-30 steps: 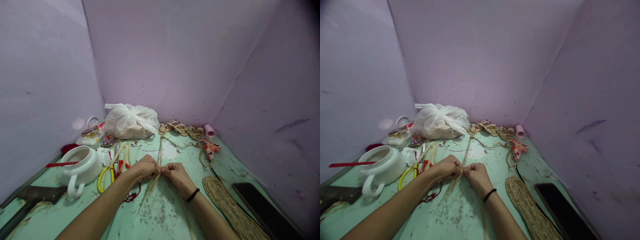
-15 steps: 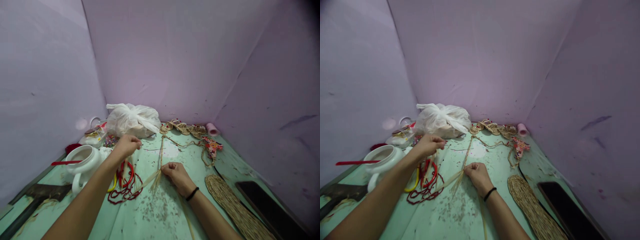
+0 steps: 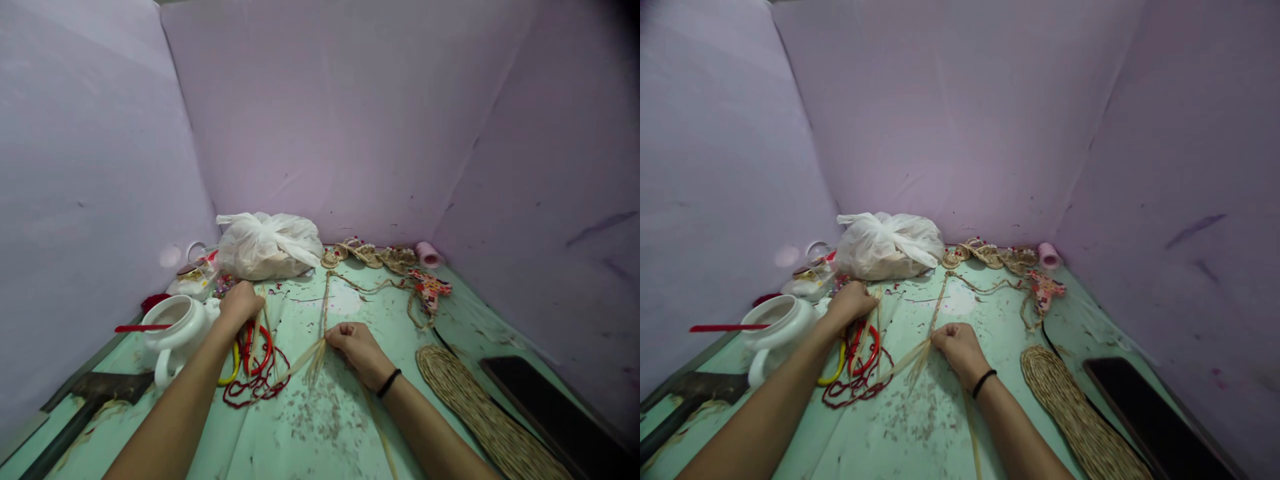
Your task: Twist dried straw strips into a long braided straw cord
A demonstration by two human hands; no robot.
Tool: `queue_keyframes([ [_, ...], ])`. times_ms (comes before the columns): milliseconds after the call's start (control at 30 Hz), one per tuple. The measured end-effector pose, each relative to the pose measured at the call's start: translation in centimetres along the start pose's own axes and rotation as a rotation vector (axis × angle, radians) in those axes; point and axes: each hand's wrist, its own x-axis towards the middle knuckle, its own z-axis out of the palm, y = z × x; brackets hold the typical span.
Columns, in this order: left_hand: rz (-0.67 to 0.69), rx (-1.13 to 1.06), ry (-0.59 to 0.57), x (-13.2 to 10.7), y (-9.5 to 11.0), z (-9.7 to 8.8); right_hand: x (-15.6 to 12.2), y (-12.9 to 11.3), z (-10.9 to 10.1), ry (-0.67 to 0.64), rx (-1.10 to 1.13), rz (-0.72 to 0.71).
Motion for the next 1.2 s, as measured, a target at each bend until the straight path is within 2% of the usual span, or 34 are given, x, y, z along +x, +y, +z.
queue_keyframes([
  [100, -0.016, -0.037, -0.019, 0.3, 0.0, -0.2, 0.0, -0.1, 0.0, -0.007, 0.019, 0.003],
  [167, 0.048, -0.165, -0.063, -0.1, 0.2, -0.8, 0.0, -0.1, -0.1, 0.001, 0.018, 0.001],
  [233, 0.154, -0.36, -0.218, -1.3, 1.0, -1.5, 0.1, -0.1, -0.1, -0.002, 0.022, -0.008],
  [300, 0.281, -0.504, -0.447, -2.9, 2.2, -1.7, 0.1, 0.0, -0.1, -0.02, 0.035, -0.018],
  [367, 0.427, -0.491, -0.609, -4.5, 3.5, -1.4, 0.2, 0.1, -0.2, -0.029, 0.044, -0.028],
  [400, 0.476, -0.456, -0.638, -5.2, 4.1, -1.1, 0.3, 0.1, -0.2, -0.026, 0.044, -0.031],
  [500, 0.55, -0.354, -0.637, -6.1, 5.0, 0.2, 0.4, 0.2, -0.2, -0.02, 0.039, -0.029],
  [667, 0.585, -0.387, -0.479, -5.8, 5.2, 1.2, 0.3, 0.2, -0.3, -0.032, 0.054, -0.047],
  [767, 0.574, -0.407, -0.516, -6.1, 5.5, 1.2, 0.2, 0.2, -0.2, -0.053, 0.064, -0.062],
  [900, 0.466, -0.397, -0.535, -7.0, 6.0, 0.9, 0.2, 0.1, -0.2, -0.035, 0.077, -0.048],
  [1000, 0.419, -0.426, -0.6, -7.3, 6.0, 0.6, 0.3, 0.2, -0.2, -0.035, 0.072, -0.048],
  [1200, 0.482, -0.461, -0.592, -6.8, 5.7, 1.1, 0.3, 0.2, -0.2, -0.039, 0.075, -0.052],
])
